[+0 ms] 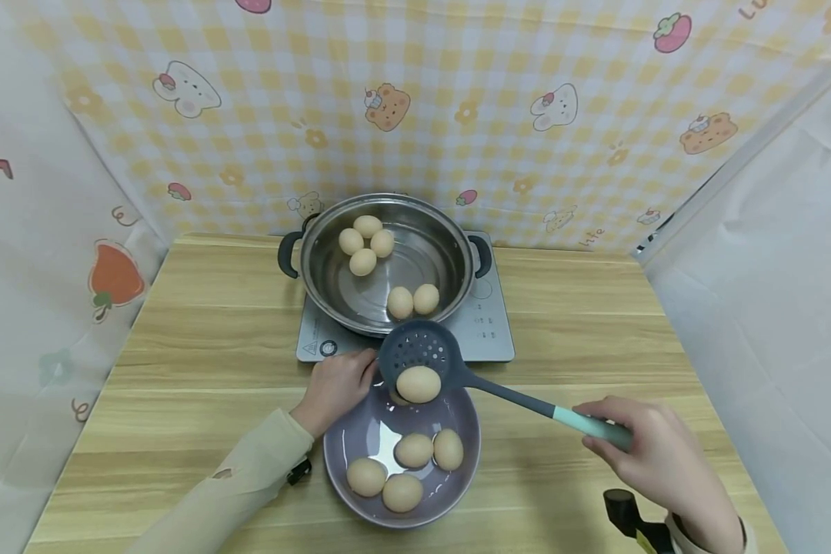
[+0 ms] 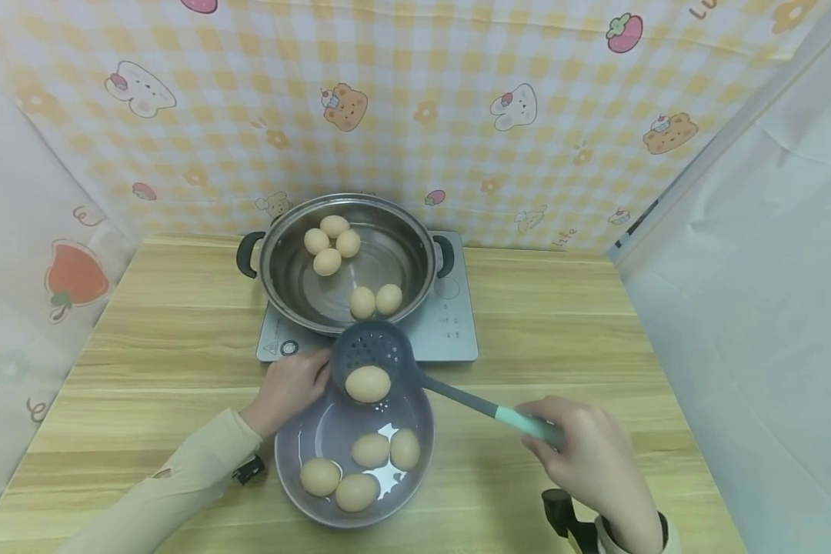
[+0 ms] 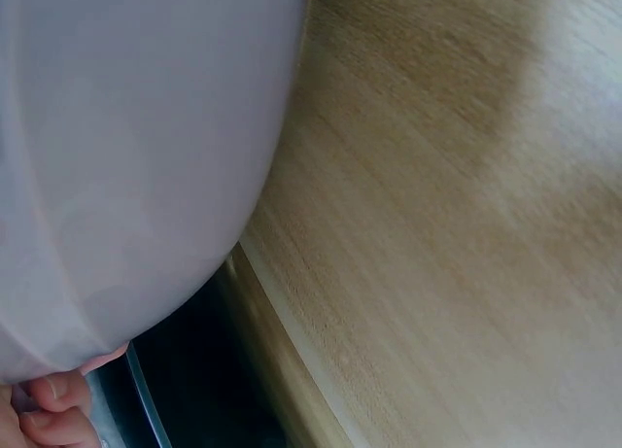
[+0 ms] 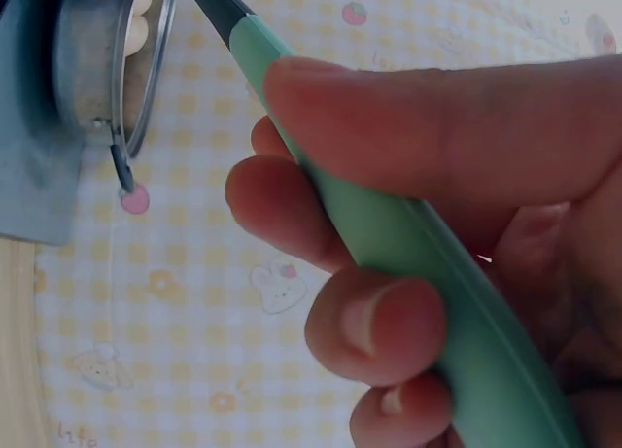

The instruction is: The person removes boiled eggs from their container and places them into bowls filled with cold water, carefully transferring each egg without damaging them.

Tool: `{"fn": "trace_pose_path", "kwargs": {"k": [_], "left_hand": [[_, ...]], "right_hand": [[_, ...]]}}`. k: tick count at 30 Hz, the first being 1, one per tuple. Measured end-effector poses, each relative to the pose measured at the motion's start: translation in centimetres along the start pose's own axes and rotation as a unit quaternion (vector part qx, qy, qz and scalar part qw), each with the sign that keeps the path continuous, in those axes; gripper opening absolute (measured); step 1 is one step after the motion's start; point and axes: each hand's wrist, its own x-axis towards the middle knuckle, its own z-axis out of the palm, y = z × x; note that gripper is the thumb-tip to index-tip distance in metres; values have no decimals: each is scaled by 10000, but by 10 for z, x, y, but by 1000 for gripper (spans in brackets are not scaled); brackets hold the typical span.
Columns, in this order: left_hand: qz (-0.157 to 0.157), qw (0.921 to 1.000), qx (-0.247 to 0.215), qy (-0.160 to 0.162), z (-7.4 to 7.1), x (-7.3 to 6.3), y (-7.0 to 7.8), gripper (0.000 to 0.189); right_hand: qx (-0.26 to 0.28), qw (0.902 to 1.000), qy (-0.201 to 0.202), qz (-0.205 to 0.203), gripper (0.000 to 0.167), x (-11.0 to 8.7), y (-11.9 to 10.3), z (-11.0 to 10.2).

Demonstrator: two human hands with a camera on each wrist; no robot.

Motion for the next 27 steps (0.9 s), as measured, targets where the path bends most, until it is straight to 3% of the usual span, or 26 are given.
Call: {"fn": "trace_pose_path", "kwargs": {"k": [8, 27], "left_hand": [[53, 9999, 85, 48, 1, 1, 0, 8], [68, 9997, 230, 36, 1, 0, -1, 10]], "right_hand": [[-185, 9998, 105, 67, 39, -7, 6, 4], [-328, 9993, -102, 128, 45, -6, 19, 21]]}}
